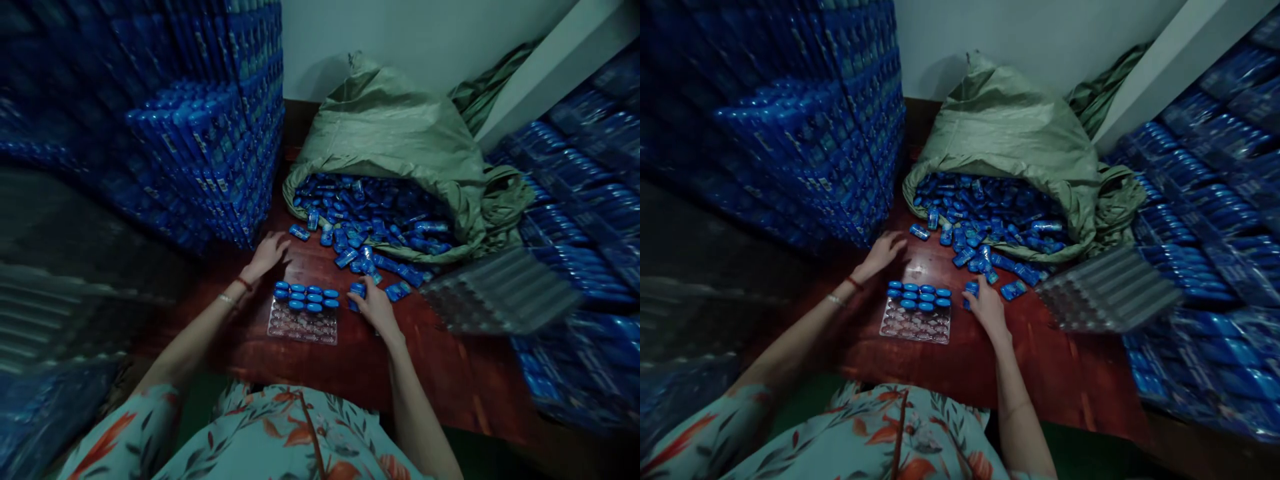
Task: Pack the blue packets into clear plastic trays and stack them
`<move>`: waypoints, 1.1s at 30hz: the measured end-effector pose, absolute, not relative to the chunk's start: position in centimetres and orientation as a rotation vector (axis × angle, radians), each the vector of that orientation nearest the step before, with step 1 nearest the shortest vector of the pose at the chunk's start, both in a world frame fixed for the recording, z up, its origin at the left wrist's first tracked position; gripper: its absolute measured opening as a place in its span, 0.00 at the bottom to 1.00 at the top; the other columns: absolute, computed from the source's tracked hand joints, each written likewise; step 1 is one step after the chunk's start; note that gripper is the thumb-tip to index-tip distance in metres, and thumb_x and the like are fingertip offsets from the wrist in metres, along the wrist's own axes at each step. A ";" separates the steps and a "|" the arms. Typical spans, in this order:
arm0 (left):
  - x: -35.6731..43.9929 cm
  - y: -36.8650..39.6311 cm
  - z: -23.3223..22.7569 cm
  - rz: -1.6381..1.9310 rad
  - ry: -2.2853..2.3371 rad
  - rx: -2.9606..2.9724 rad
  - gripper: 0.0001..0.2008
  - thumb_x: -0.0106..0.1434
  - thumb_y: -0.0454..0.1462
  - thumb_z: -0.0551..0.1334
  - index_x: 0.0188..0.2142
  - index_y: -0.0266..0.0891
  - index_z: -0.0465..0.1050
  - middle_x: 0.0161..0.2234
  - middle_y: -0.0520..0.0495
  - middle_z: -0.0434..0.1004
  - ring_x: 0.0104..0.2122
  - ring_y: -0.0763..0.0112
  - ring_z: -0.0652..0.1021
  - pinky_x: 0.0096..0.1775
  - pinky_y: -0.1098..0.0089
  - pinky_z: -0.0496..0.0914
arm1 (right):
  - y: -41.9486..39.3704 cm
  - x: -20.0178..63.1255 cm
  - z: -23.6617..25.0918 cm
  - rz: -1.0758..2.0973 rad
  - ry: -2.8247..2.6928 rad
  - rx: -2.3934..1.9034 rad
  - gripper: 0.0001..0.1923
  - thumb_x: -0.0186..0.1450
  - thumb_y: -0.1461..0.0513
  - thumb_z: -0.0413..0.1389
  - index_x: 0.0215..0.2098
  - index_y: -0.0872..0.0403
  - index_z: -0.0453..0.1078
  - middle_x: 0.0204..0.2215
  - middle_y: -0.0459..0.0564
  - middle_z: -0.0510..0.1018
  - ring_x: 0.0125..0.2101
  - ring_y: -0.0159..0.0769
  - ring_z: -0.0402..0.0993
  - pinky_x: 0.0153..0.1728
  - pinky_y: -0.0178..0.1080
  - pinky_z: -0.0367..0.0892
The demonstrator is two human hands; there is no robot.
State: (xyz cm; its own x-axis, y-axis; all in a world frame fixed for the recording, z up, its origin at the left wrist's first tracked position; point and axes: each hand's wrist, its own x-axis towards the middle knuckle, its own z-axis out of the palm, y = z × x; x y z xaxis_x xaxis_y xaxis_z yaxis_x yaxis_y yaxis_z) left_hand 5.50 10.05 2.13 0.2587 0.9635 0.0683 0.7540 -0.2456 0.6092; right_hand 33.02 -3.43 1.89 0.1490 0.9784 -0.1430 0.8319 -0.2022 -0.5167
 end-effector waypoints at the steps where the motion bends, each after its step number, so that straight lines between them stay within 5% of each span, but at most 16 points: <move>1: 6.2 11.8 1.8 0.584 1.589 2.046 0.21 0.65 0.44 0.54 0.52 0.33 0.64 0.49 0.36 0.67 0.48 0.57 0.70 0.49 0.62 0.64 | -4.4 33.5 1.7 0.676 -1.609 -2.075 0.17 0.60 0.54 0.54 0.44 0.54 0.63 0.34 0.52 0.76 0.35 0.41 0.74 0.34 0.39 0.65; 4: 8.0 15.9 0.7 0.528 1.596 2.014 0.29 0.58 0.48 0.61 0.53 0.32 0.63 0.50 0.33 0.65 0.50 0.50 0.68 0.48 0.59 0.64 | -7.7 33.8 1.4 0.810 -1.229 -1.874 0.19 0.58 0.49 0.55 0.40 0.52 0.62 0.29 0.47 0.74 0.26 0.36 0.73 0.26 0.37 0.67; 8: 9.4 17.7 -0.3 0.500 1.458 2.069 0.19 0.54 0.44 0.66 0.43 0.37 0.69 0.45 0.41 0.70 0.47 0.55 0.70 0.48 0.62 0.64 | -11.4 31.8 1.8 0.942 -1.027 -1.677 0.20 0.57 0.50 0.57 0.41 0.51 0.62 0.31 0.46 0.73 0.24 0.33 0.73 0.20 0.34 0.68; 12: 8.7 16.4 -0.7 0.551 1.382 2.100 0.08 0.59 0.39 0.61 0.37 0.37 0.69 0.39 0.43 0.71 0.43 0.59 0.71 0.47 0.62 0.65 | -12.0 29.6 1.6 0.777 -1.380 -1.593 0.11 0.63 0.58 0.53 0.43 0.50 0.66 0.38 0.50 0.75 0.37 0.37 0.74 0.38 0.40 0.72; 15: 6.3 13.7 -0.3 0.631 1.408 2.076 0.08 0.64 0.37 0.55 0.42 0.37 0.67 0.40 0.43 0.71 0.42 0.63 0.72 0.46 0.64 0.65 | -11.1 29.3 1.1 0.628 -1.770 -1.461 0.14 0.66 0.65 0.46 0.48 0.50 0.67 0.42 0.52 0.74 0.44 0.37 0.72 0.47 0.42 0.68; 18: 2.5 9.1 0.6 0.796 1.520 1.945 0.13 0.64 0.38 0.54 0.47 0.36 0.63 0.39 0.44 0.72 0.38 0.66 0.74 0.42 0.66 0.67 | -10.1 29.9 1.3 0.513 -2.059 -1.431 0.21 0.65 0.70 0.42 0.52 0.51 0.65 0.44 0.54 0.72 0.44 0.37 0.71 0.45 0.41 0.69; 25: -3.8 -4.2 3.1 0.975 1.650 1.755 0.15 0.60 0.46 0.60 0.41 0.38 0.70 0.37 0.47 0.75 0.37 0.66 0.75 0.39 0.69 0.69 | -8.2 29.2 5.0 0.376 -2.668 -1.492 0.24 0.59 0.75 0.44 0.50 0.53 0.66 0.37 0.54 0.72 0.36 0.38 0.71 0.35 0.38 0.68; 33: 0.2 -6.7 2.8 0.843 1.406 2.134 0.10 0.66 0.35 0.52 0.44 0.39 0.68 0.38 0.45 0.73 0.37 0.69 0.75 0.38 0.71 0.70 | -7.8 29.4 4.6 0.263 -2.685 -1.503 0.23 0.61 0.72 0.49 0.53 0.50 0.67 0.34 0.50 0.73 0.30 0.34 0.71 0.31 0.34 0.65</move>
